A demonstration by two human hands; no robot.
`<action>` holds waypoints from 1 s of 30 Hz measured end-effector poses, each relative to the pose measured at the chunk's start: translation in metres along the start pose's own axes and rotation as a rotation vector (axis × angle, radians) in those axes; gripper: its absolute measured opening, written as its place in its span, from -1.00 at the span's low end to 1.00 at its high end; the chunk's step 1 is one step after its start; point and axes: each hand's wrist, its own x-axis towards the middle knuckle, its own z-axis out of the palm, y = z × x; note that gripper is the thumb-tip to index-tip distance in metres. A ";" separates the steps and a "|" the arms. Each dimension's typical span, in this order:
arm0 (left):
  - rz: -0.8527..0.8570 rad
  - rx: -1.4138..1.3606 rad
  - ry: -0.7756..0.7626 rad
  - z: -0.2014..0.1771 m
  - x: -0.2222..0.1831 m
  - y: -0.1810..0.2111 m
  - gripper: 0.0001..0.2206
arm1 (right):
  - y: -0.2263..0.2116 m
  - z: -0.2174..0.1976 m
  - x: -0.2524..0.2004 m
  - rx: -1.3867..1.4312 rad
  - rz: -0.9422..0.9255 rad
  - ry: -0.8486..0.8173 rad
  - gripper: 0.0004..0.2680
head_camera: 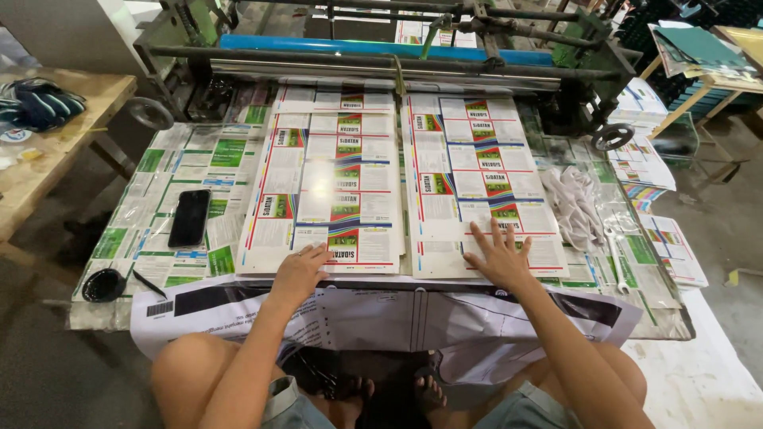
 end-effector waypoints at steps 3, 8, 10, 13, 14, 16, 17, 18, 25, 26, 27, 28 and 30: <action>-0.023 -0.061 0.026 -0.004 0.001 -0.001 -0.60 | -0.001 -0.005 0.018 0.030 0.009 -0.009 -0.38; -0.031 -0.117 0.026 0.001 0.000 -0.006 -0.66 | 0.004 -0.004 0.042 0.046 0.004 0.015 -0.38; -0.050 -0.121 0.017 0.001 0.002 -0.006 -0.69 | 0.006 -0.004 0.052 0.051 0.003 0.027 -0.38; 0.013 -0.063 0.023 -0.003 0.001 -0.003 -0.62 | 0.008 -0.003 0.065 0.076 0.000 0.037 -0.38; 0.035 -0.048 0.006 -0.003 0.002 -0.003 -0.64 | 0.008 -0.003 0.069 0.076 0.003 0.038 -0.38; 0.049 -0.030 -0.010 -0.003 0.001 -0.003 -0.66 | 0.009 -0.003 0.077 0.077 -0.002 0.039 -0.39; 0.067 -0.020 0.007 -0.002 0.001 -0.005 -0.67 | 0.009 -0.003 0.082 0.076 0.007 0.031 -0.39; 0.085 -0.010 0.025 -0.001 0.001 -0.006 -0.68 | 0.009 -0.003 0.087 0.076 0.016 0.023 -0.40; 0.031 0.079 0.098 -0.012 0.004 0.010 -0.52 | 0.006 -0.005 0.111 0.110 0.044 0.037 -0.37; 0.037 0.098 0.125 -0.013 0.006 0.012 -0.54 | 0.003 -0.004 0.110 0.098 0.038 0.026 -0.35; 0.045 0.113 0.146 -0.013 0.006 0.015 -0.57 | 0.003 -0.003 0.105 0.086 0.038 0.009 -0.34; 0.047 0.111 0.142 -0.013 0.006 0.015 -0.57 | 0.000 -0.003 0.092 0.087 0.042 0.006 -0.34; -0.011 0.199 0.267 -0.012 0.007 0.014 -0.61 | -0.002 -0.006 0.067 0.018 -0.048 -0.056 -0.31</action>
